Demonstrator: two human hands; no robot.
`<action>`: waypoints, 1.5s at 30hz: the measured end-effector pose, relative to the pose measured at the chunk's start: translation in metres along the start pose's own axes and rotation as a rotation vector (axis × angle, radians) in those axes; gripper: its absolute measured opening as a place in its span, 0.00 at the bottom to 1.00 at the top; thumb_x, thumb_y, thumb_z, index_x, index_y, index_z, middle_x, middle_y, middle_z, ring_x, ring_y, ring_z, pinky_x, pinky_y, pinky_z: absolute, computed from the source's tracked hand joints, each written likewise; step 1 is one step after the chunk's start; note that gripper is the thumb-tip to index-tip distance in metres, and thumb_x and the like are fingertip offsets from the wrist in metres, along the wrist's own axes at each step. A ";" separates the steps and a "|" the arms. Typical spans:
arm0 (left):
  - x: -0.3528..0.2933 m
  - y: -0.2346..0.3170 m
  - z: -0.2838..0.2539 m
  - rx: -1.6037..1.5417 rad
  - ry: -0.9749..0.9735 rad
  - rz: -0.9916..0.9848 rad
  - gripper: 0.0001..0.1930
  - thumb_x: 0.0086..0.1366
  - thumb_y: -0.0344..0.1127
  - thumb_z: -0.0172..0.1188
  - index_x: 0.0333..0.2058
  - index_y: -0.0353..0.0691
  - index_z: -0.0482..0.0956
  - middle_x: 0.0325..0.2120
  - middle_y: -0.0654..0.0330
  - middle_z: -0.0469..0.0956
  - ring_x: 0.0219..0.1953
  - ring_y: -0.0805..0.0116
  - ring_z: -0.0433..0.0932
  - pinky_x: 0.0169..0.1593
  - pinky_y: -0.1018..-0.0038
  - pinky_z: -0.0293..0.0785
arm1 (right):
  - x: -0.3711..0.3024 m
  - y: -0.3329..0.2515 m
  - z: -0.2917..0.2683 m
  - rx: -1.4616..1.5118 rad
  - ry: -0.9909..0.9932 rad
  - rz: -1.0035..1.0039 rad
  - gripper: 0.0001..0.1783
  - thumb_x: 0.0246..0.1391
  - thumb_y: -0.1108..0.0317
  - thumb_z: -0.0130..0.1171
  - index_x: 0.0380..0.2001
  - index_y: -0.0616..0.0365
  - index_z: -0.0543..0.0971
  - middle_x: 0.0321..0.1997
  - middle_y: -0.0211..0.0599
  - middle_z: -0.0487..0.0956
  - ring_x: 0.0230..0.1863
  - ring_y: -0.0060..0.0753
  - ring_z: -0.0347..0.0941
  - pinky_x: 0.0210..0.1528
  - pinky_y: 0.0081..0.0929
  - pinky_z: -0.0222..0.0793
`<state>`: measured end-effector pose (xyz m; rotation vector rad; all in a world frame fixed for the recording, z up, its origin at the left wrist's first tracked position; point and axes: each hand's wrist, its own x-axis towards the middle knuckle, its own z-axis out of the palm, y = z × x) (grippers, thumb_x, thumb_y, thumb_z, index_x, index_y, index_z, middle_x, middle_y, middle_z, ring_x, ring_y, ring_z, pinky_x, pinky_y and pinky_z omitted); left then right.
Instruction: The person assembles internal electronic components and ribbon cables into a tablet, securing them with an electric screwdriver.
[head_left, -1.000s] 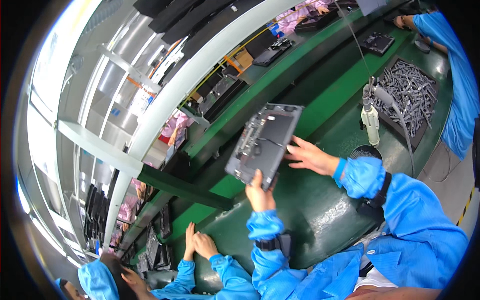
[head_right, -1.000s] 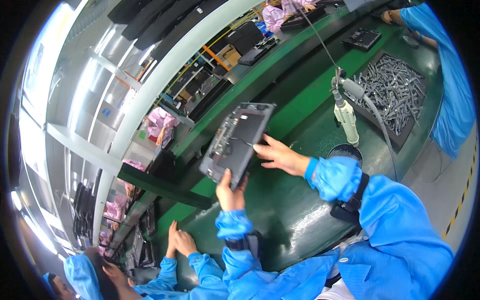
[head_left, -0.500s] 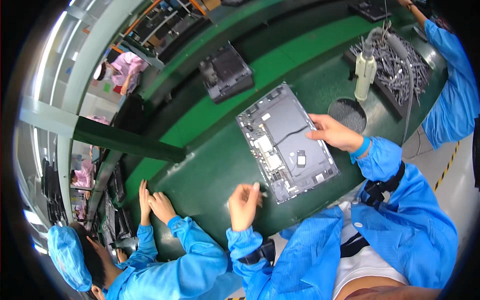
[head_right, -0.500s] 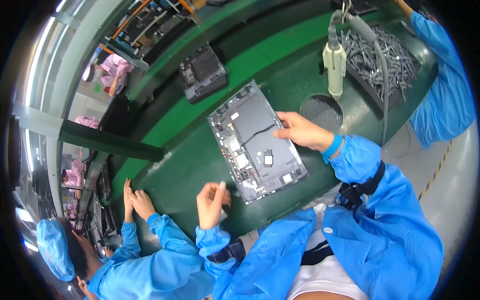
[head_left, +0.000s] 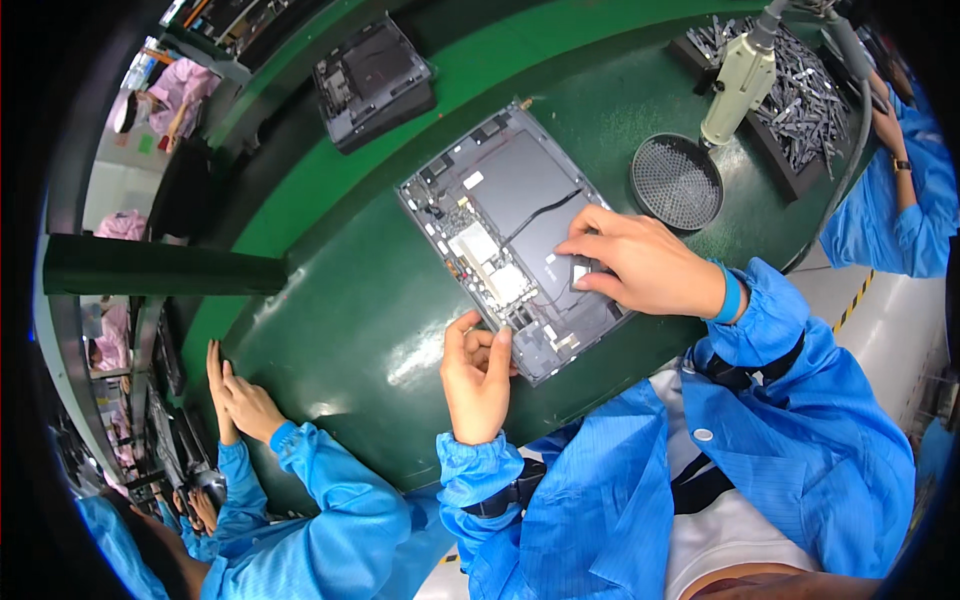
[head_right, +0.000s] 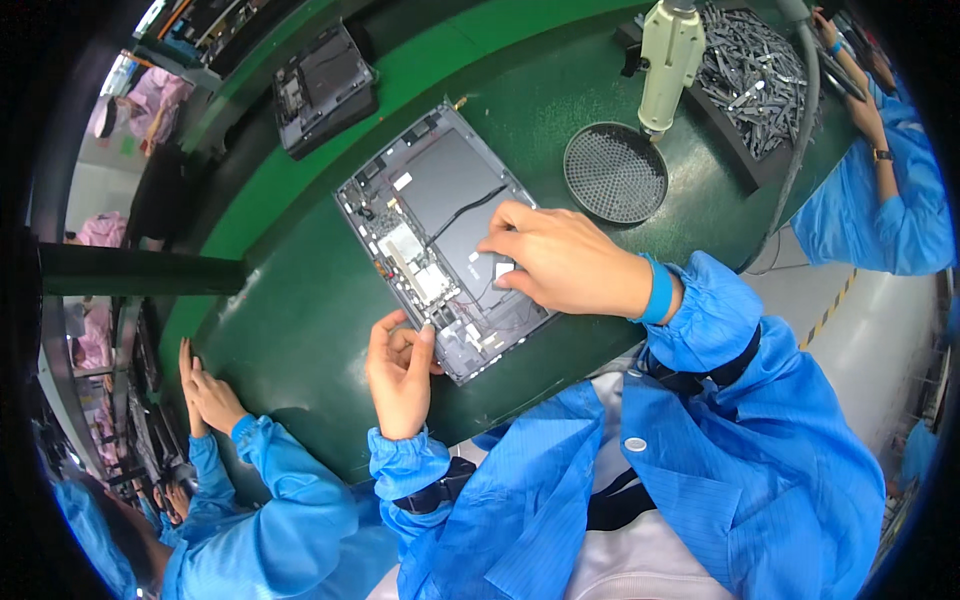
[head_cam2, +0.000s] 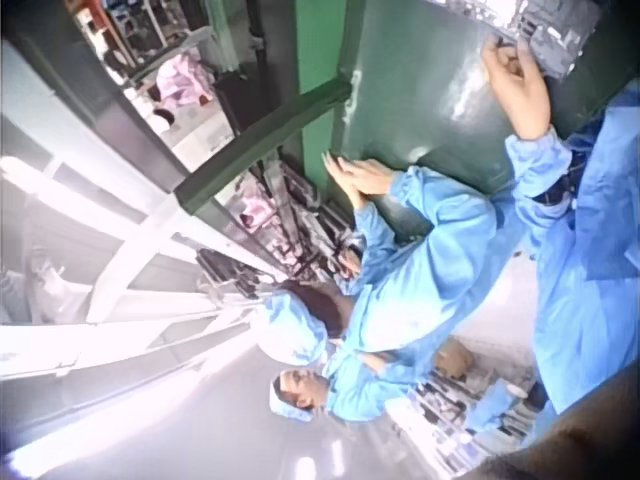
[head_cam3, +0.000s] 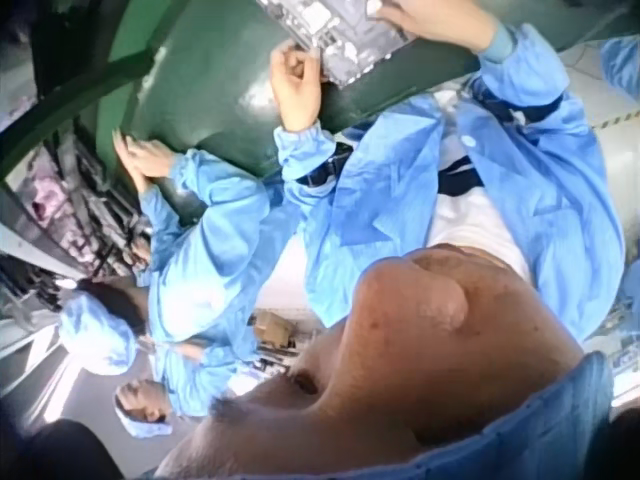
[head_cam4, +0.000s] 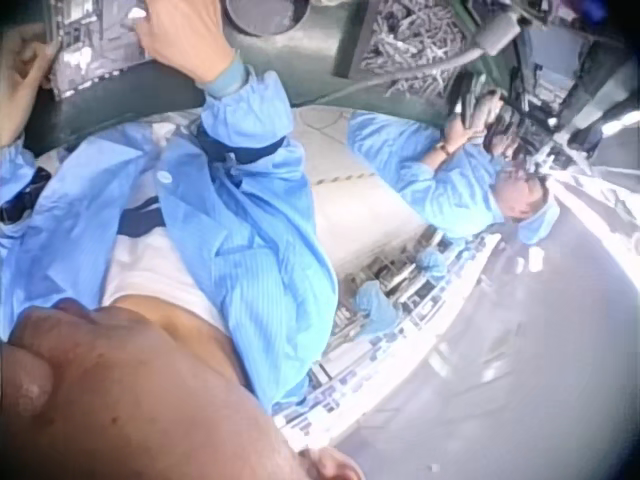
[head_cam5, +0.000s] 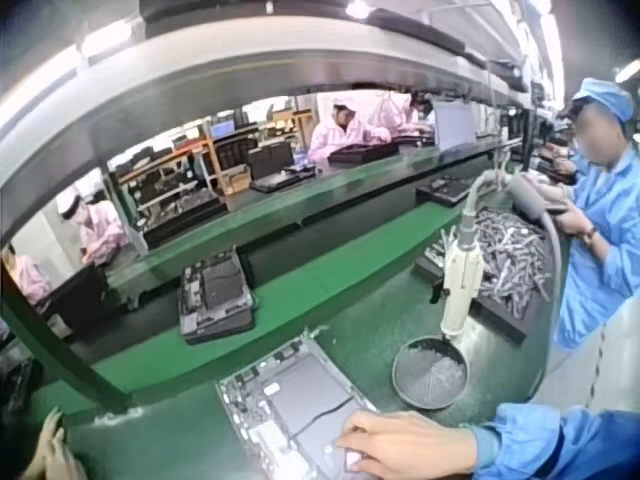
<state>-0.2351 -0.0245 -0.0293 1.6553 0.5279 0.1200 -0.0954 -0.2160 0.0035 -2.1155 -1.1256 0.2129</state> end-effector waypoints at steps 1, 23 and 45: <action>-0.002 0.001 0.001 0.007 0.002 0.000 0.19 0.61 0.26 0.56 0.49 0.31 0.62 0.22 0.63 0.72 0.22 0.79 0.72 0.23 0.85 0.68 | 0.001 0.001 0.000 -0.043 -0.032 -0.003 0.13 0.42 0.71 0.63 0.35 0.59 0.78 0.38 0.36 0.74 0.35 0.40 0.73 0.37 0.33 0.69; -0.018 0.023 0.023 0.388 0.030 0.393 0.16 0.41 0.24 0.72 0.29 0.34 0.74 0.23 0.61 0.73 0.22 0.74 0.69 0.24 0.80 0.64 | 0.001 -0.009 -0.003 0.475 0.069 0.296 0.05 0.47 0.72 0.62 0.27 0.63 0.79 0.18 0.35 0.77 0.17 0.18 0.69 0.20 0.19 0.63; -0.016 0.028 0.019 0.612 0.027 0.564 0.17 0.38 0.24 0.71 0.30 0.35 0.78 0.29 0.56 0.77 0.31 0.61 0.73 0.35 0.71 0.70 | 0.001 -0.001 -0.015 0.356 -0.316 0.231 0.10 0.44 0.69 0.60 0.32 0.61 0.77 0.19 0.40 0.78 0.21 0.37 0.75 0.25 0.31 0.68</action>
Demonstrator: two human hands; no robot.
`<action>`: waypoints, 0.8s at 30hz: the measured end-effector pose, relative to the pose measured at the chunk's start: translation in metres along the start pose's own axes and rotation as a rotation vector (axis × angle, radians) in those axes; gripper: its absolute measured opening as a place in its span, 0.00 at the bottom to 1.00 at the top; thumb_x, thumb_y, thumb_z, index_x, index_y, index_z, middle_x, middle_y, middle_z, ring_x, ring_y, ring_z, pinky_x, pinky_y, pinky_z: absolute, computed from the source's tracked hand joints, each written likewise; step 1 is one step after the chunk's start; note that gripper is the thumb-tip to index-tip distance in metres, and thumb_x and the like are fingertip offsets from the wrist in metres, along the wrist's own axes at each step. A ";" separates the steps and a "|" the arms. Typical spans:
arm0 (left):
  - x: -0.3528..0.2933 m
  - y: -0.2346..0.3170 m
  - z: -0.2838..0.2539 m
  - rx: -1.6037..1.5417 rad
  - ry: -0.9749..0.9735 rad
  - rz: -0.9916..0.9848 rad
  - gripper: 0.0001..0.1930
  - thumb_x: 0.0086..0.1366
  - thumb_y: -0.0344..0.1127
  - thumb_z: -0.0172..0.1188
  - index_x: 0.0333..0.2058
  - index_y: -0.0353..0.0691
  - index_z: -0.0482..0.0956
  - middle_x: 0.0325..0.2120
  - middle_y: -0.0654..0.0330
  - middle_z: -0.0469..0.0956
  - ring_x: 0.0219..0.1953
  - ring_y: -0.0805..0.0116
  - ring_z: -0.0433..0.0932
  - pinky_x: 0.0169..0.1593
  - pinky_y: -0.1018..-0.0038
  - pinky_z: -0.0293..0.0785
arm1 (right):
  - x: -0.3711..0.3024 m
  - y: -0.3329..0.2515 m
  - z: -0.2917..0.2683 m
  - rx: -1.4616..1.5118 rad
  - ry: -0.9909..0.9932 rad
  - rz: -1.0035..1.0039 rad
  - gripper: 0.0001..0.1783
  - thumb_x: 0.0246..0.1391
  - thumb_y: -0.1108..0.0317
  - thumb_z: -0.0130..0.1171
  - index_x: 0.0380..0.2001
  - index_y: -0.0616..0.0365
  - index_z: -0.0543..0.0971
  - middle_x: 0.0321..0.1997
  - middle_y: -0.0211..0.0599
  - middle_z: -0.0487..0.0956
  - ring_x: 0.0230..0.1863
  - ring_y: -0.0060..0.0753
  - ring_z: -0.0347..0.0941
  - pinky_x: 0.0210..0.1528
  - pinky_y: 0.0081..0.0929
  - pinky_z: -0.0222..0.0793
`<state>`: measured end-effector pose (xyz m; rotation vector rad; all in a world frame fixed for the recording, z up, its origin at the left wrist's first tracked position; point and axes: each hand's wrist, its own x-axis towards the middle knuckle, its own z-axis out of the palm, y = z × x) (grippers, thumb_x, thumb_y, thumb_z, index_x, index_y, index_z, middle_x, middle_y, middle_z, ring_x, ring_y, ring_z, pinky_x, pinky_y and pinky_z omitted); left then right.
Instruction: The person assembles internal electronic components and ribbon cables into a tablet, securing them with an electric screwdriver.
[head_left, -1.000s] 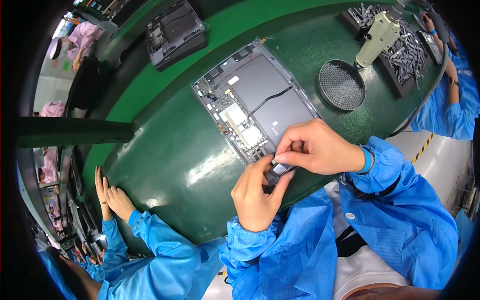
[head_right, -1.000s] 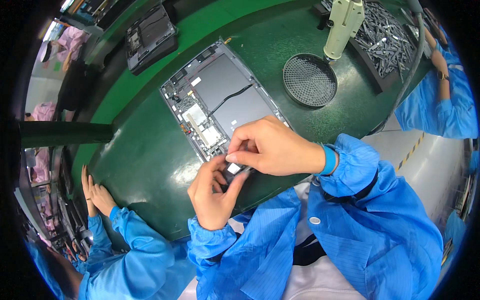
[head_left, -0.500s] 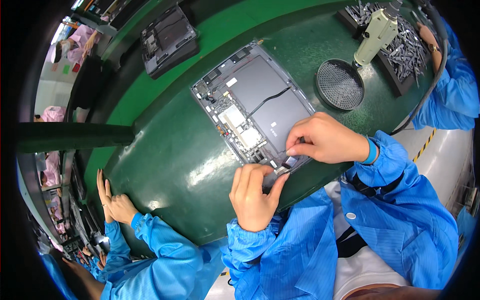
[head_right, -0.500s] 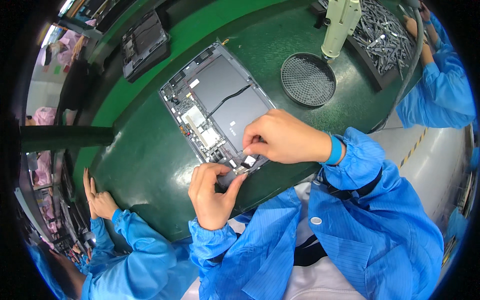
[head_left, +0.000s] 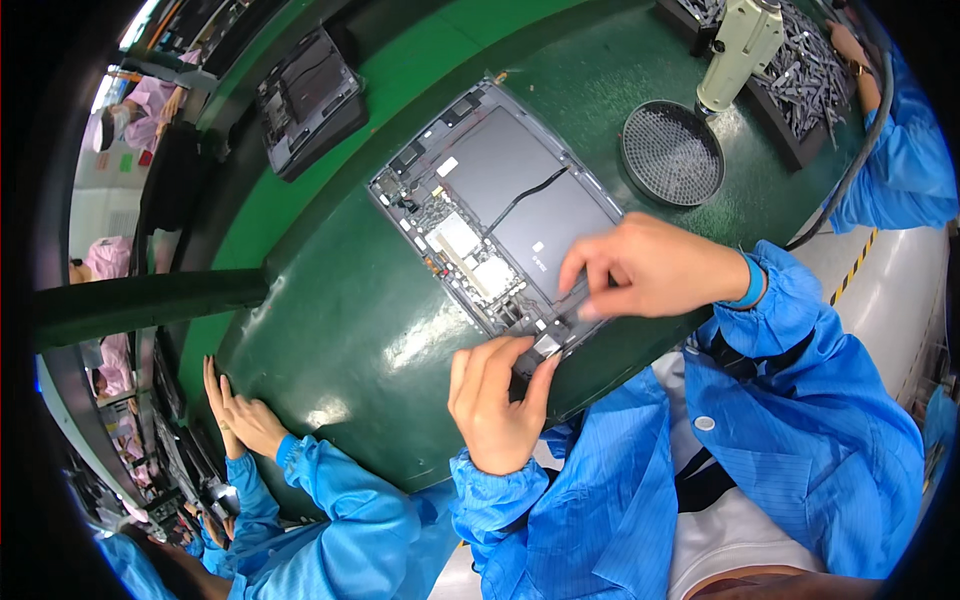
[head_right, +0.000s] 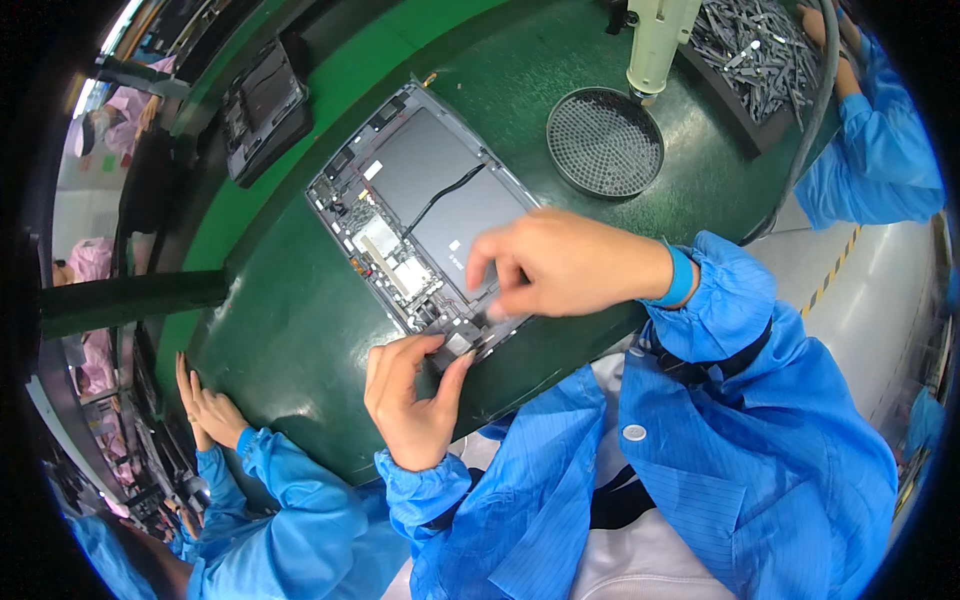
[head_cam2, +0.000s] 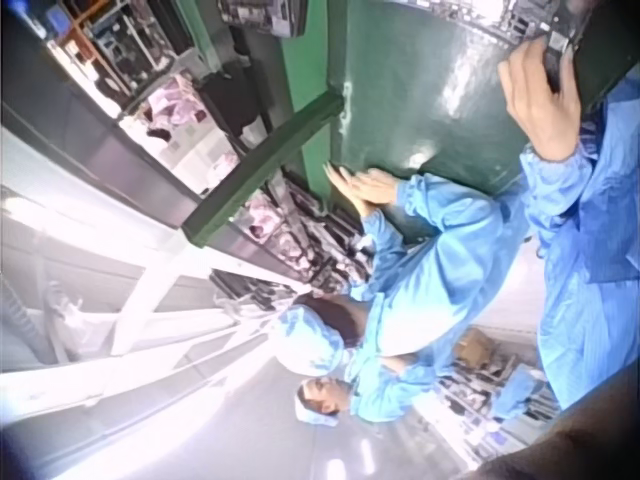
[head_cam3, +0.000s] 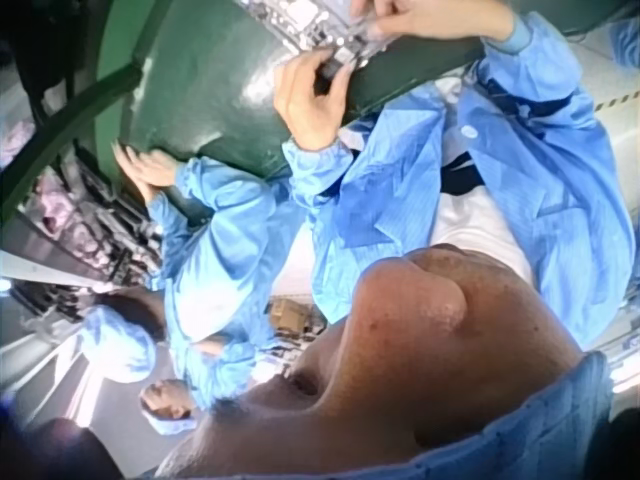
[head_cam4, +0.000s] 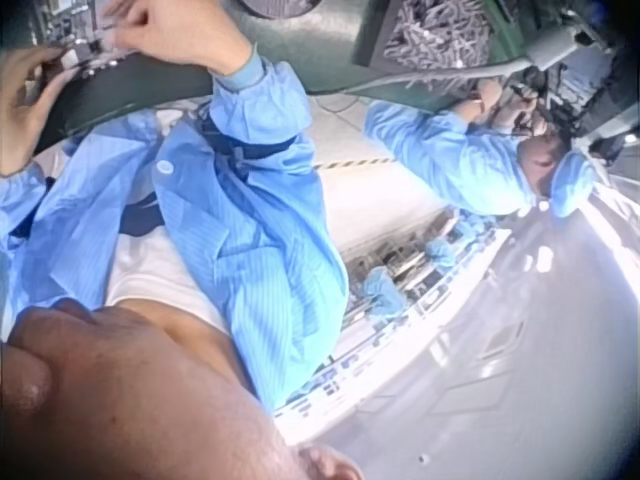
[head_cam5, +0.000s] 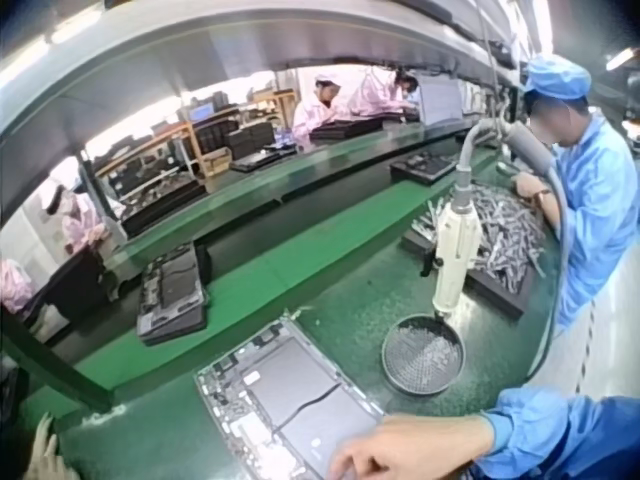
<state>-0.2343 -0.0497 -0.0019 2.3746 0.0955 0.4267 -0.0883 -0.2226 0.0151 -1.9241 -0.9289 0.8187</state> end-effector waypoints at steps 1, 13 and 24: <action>-0.001 0.003 -0.006 0.010 -0.003 -0.001 0.17 0.38 0.24 0.71 0.30 0.35 0.78 0.29 0.56 0.77 0.31 0.61 0.73 0.35 0.71 0.70 | 0.000 0.000 -0.001 -0.054 0.093 -0.031 0.10 0.43 0.70 0.59 0.31 0.60 0.76 0.18 0.39 0.77 0.20 0.39 0.74 0.25 0.32 0.67; 0.004 0.003 -0.005 -0.023 -0.032 0.037 0.15 0.38 0.24 0.70 0.29 0.35 0.77 0.28 0.57 0.76 0.31 0.60 0.72 0.35 0.71 0.69 | -0.007 -0.017 0.018 -0.048 0.170 -0.319 0.06 0.43 0.71 0.60 0.27 0.60 0.76 0.25 0.38 0.78 0.27 0.43 0.75 0.30 0.34 0.69; -0.006 -0.008 -0.001 -0.007 -0.070 0.073 0.22 0.35 0.26 0.72 0.34 0.37 0.75 0.32 0.56 0.73 0.35 0.57 0.70 0.39 0.67 0.67 | 0.003 0.004 0.029 -0.062 -0.010 -0.213 0.05 0.41 0.74 0.61 0.26 0.60 0.78 0.26 0.37 0.78 0.28 0.42 0.75 0.30 0.32 0.68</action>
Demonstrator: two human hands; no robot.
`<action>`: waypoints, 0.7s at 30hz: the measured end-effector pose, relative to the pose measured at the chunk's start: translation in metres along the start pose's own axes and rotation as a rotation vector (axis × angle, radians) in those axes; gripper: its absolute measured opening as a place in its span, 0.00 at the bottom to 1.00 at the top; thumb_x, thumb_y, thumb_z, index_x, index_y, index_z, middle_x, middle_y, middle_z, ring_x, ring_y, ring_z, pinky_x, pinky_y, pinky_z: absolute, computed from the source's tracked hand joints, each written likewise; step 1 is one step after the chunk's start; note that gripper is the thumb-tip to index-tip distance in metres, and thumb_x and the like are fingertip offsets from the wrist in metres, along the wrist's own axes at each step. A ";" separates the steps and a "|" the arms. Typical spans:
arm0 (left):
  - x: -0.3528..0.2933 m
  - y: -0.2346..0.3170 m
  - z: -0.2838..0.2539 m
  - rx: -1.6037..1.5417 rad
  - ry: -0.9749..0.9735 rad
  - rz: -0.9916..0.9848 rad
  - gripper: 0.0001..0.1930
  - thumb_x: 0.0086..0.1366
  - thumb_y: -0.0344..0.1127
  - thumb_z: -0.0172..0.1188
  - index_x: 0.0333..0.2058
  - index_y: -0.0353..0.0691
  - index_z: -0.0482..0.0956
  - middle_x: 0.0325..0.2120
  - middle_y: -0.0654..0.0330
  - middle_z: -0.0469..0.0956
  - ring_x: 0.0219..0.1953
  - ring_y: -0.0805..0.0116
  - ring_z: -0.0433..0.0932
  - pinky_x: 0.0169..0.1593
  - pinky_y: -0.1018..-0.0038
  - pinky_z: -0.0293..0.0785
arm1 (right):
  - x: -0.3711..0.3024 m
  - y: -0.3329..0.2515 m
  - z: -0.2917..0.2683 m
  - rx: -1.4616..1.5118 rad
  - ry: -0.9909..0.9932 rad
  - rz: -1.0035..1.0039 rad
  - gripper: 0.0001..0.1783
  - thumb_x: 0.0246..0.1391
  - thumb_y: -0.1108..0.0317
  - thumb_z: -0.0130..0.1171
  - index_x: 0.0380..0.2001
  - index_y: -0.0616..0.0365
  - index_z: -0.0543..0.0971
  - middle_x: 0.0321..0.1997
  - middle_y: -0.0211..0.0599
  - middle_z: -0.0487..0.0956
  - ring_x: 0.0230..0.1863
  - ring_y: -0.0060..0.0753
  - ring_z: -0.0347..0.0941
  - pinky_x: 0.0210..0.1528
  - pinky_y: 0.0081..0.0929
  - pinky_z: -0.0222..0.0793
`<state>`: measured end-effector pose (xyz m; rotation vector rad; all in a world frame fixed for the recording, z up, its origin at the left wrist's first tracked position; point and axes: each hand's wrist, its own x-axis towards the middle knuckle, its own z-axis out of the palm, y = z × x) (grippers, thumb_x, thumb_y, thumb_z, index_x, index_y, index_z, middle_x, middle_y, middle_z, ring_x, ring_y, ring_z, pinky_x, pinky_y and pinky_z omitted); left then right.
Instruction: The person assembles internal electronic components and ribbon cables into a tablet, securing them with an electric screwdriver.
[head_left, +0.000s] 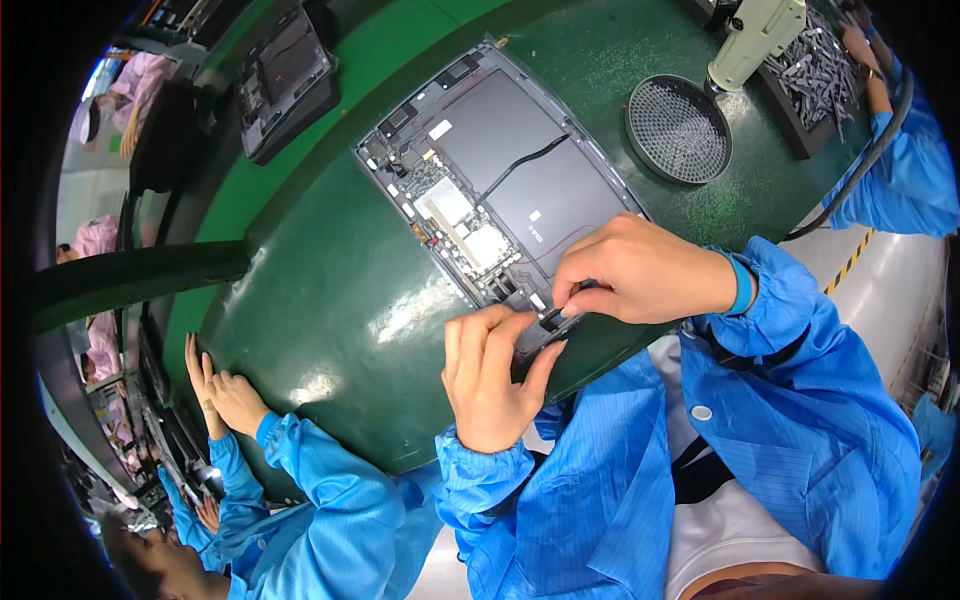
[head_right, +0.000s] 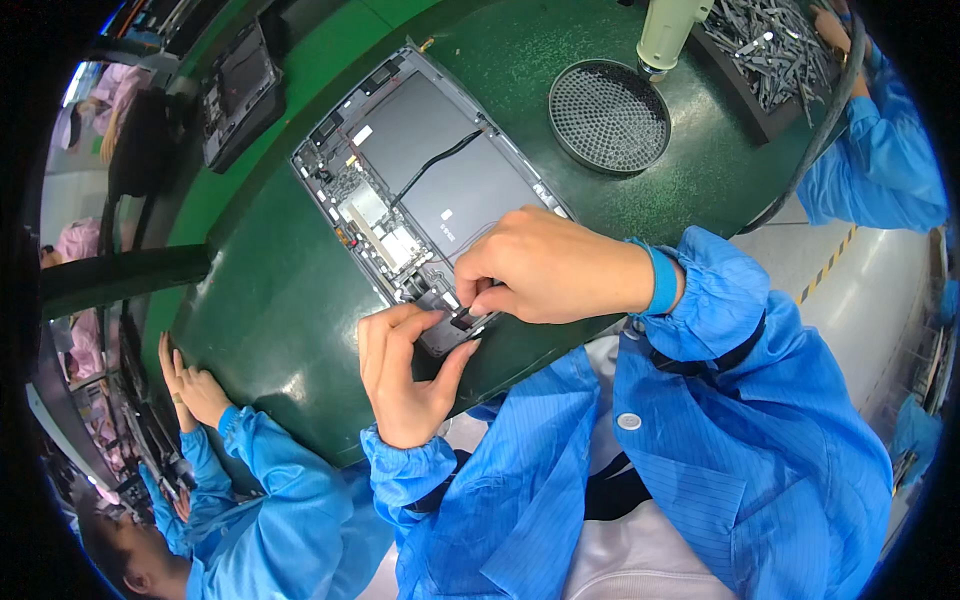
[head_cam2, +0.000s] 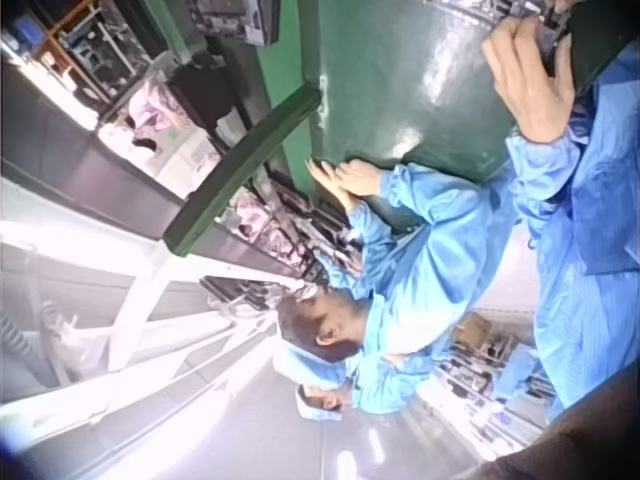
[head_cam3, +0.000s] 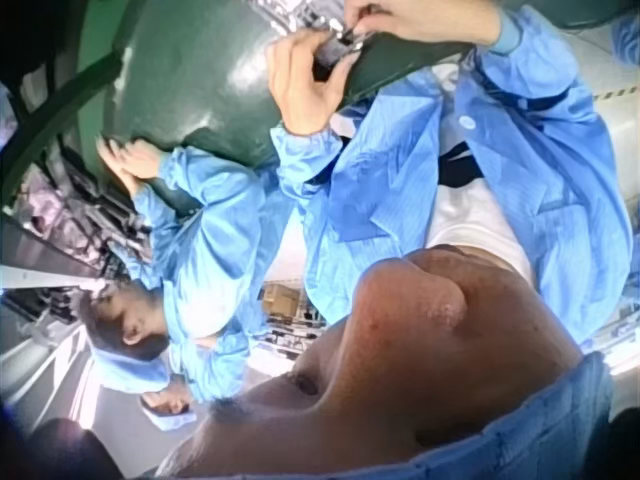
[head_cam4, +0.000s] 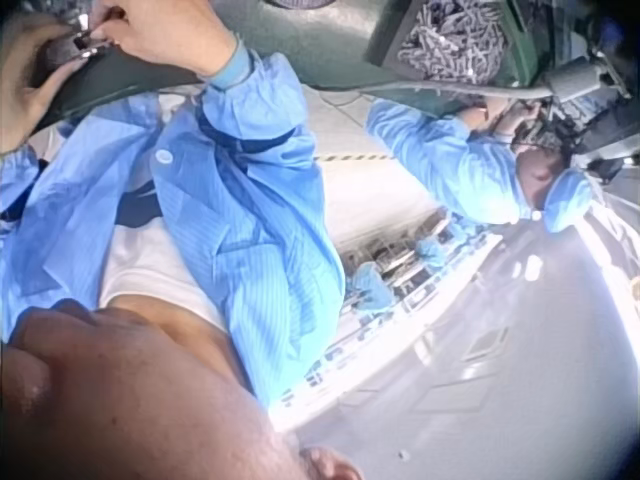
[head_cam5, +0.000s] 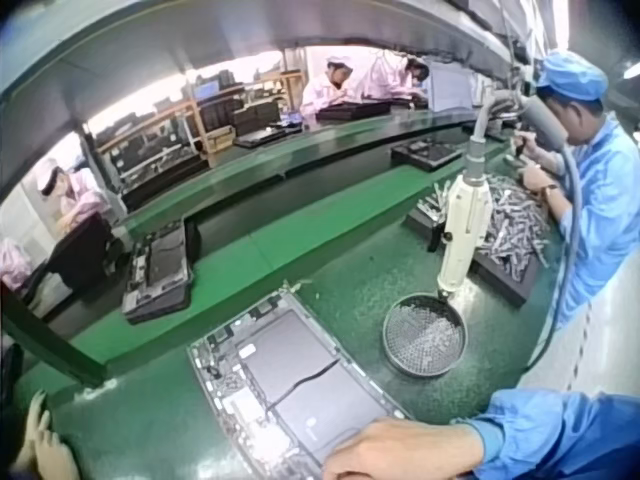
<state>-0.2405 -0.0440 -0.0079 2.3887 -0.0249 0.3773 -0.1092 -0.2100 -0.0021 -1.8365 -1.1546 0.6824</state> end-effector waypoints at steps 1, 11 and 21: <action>0.001 0.001 0.001 0.001 -0.006 0.003 0.22 0.35 0.27 0.72 0.34 0.37 0.75 0.32 0.57 0.73 0.35 0.57 0.70 0.39 0.67 0.66 | 0.001 0.000 0.000 -0.016 -0.006 -0.008 0.06 0.41 0.74 0.61 0.26 0.60 0.78 0.26 0.37 0.78 0.29 0.42 0.75 0.30 0.32 0.68; 0.007 0.009 0.012 0.104 -0.061 0.038 0.22 0.34 0.28 0.72 0.33 0.38 0.77 0.32 0.58 0.71 0.36 0.57 0.68 0.39 0.66 0.66 | -0.007 -0.002 -0.009 -0.291 0.039 -0.144 0.07 0.41 0.69 0.63 0.27 0.56 0.79 0.28 0.31 0.73 0.25 0.36 0.73 0.26 0.31 0.67; 0.009 0.009 0.014 0.186 -0.016 0.115 0.18 0.35 0.25 0.70 0.30 0.38 0.78 0.30 0.58 0.72 0.35 0.55 0.69 0.38 0.64 0.67 | -0.021 0.041 -0.096 -0.009 1.579 -0.291 0.35 0.39 0.70 0.69 0.52 0.63 0.65 0.46 0.38 0.69 0.51 0.29 0.66 0.53 0.31 0.63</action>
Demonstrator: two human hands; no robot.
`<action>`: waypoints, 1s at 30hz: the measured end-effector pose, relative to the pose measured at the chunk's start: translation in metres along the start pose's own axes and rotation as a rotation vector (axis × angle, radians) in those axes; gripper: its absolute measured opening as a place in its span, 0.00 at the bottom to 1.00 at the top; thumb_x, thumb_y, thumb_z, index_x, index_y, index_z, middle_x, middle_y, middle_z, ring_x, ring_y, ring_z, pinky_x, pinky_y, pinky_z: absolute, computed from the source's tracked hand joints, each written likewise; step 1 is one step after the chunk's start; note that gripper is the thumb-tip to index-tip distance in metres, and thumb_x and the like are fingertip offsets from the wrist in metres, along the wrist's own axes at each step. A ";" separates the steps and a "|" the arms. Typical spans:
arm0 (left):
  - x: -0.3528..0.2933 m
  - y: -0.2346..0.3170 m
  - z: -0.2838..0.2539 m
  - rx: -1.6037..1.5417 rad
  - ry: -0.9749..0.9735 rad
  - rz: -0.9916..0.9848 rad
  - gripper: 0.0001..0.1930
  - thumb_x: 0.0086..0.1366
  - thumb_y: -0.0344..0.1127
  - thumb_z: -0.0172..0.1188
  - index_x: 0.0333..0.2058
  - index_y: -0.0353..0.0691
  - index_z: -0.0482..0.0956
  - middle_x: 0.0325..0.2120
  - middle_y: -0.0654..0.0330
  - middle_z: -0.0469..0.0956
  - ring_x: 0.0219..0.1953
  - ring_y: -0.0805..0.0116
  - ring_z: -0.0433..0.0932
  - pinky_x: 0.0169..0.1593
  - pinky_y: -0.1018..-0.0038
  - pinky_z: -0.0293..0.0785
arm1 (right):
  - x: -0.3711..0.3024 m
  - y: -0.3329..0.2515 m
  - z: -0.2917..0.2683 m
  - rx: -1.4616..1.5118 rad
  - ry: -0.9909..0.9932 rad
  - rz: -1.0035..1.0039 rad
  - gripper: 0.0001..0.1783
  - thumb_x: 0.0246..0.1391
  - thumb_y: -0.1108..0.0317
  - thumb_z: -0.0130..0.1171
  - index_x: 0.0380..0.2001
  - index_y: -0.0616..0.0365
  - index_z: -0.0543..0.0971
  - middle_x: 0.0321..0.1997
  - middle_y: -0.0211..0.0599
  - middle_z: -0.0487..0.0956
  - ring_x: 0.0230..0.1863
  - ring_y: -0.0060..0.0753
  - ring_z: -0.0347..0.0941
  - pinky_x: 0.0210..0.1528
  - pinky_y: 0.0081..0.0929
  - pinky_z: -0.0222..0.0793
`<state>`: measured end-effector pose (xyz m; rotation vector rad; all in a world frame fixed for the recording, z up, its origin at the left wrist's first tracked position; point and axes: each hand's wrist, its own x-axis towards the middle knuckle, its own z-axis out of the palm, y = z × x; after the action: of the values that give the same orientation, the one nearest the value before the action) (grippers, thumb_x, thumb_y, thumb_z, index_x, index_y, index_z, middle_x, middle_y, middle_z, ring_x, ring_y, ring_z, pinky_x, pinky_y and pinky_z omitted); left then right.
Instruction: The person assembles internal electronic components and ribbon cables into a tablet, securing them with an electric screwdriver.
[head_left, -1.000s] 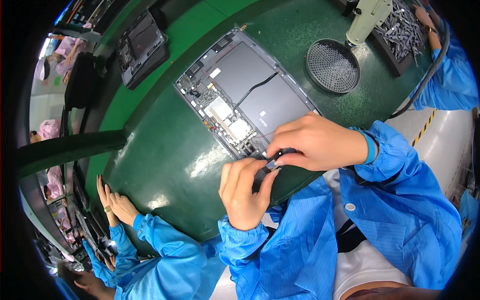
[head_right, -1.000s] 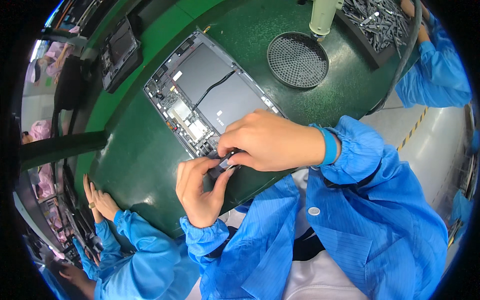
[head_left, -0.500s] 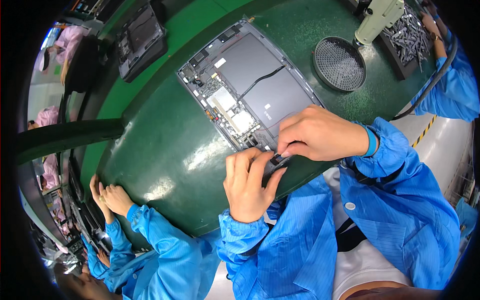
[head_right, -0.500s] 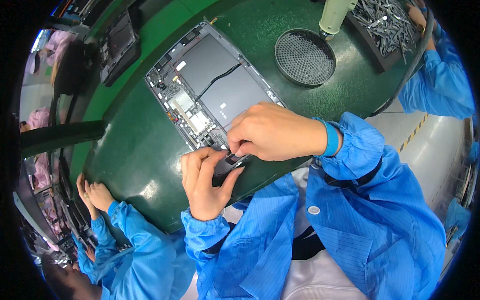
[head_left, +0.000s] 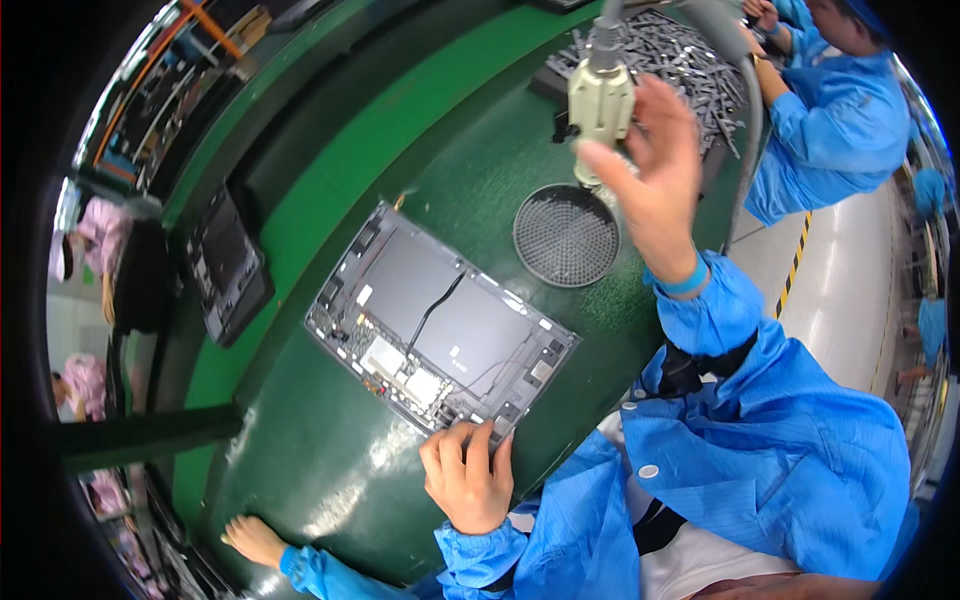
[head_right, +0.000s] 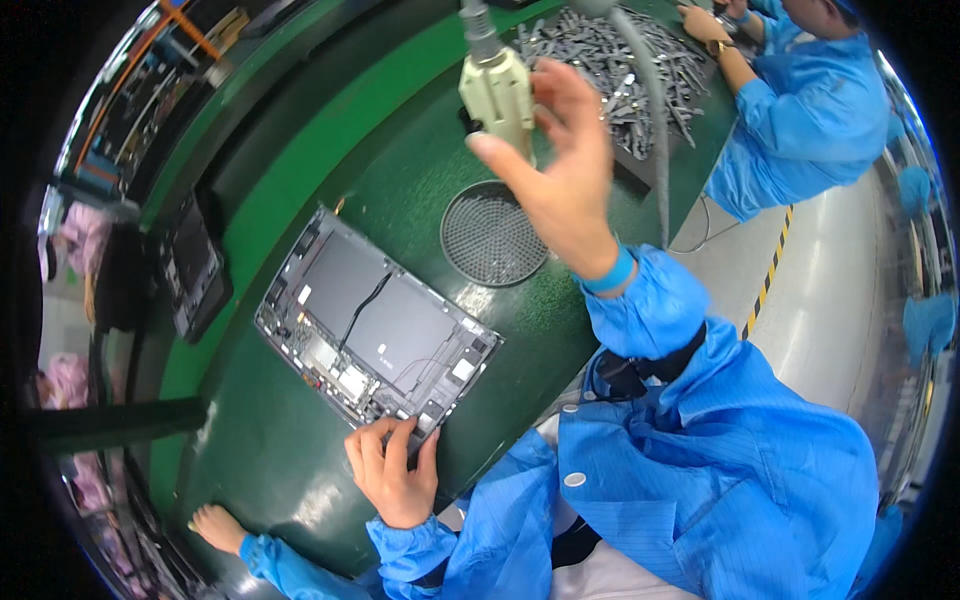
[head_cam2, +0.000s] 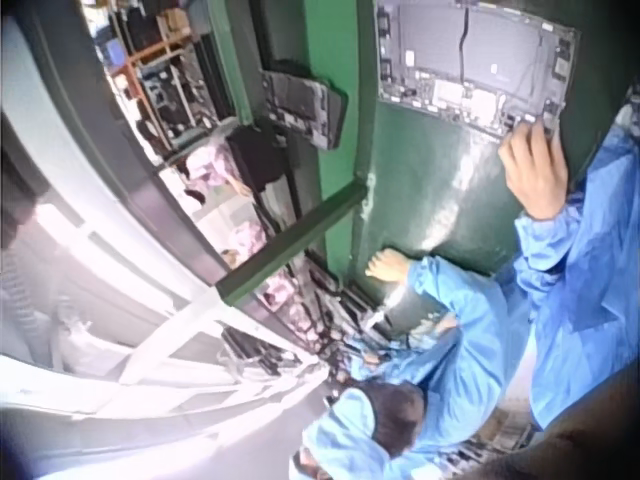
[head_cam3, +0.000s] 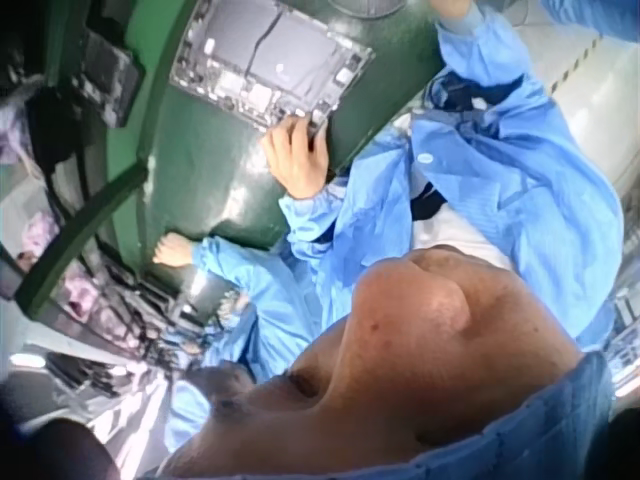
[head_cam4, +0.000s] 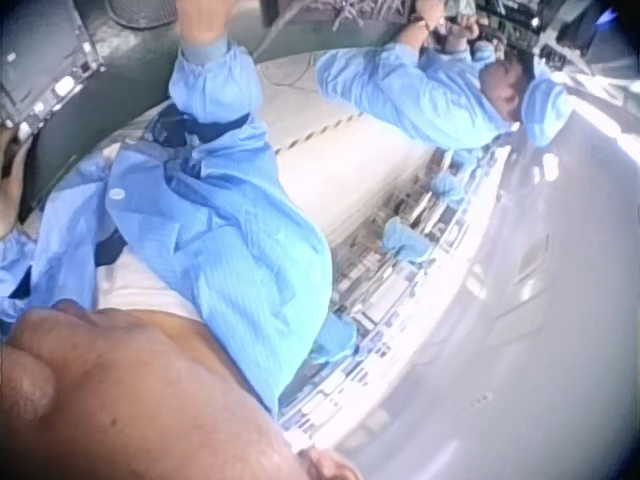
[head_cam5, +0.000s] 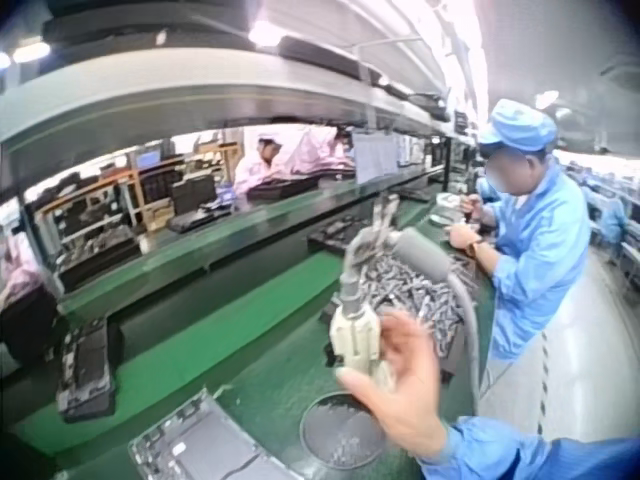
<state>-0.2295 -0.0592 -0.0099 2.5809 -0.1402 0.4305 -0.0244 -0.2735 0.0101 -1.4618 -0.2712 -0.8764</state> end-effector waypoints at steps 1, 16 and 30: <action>0.001 0.000 0.001 0.004 -0.009 0.015 0.18 0.35 0.25 0.70 0.30 0.37 0.78 0.30 0.58 0.72 0.35 0.55 0.69 0.38 0.64 0.68 | 0.006 0.011 -0.006 -0.032 -0.148 0.127 0.32 0.40 0.69 0.69 0.49 0.63 0.68 0.43 0.37 0.72 0.47 0.27 0.68 0.50 0.29 0.65; -0.001 -0.009 0.016 -0.052 0.021 0.061 0.17 0.36 0.26 0.71 0.30 0.41 0.82 0.27 0.61 0.72 0.34 0.59 0.66 0.39 0.66 0.65 | -0.018 -0.016 0.005 0.366 -0.247 0.581 0.14 0.41 0.68 0.70 0.25 0.60 0.73 0.18 0.30 0.73 0.15 0.17 0.67 0.15 0.16 0.63; 0.002 -0.010 0.016 -0.073 0.040 0.036 0.17 0.34 0.26 0.71 0.29 0.42 0.82 0.27 0.62 0.71 0.34 0.59 0.66 0.37 0.68 0.65 | -0.026 -0.006 0.011 0.334 -0.241 0.605 0.08 0.42 0.74 0.63 0.27 0.63 0.76 0.20 0.33 0.74 0.16 0.21 0.70 0.17 0.17 0.65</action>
<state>-0.2216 -0.0590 -0.0270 2.4997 -0.1858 0.4807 -0.0421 -0.2531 -0.0007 -1.2291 -0.1300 -0.1554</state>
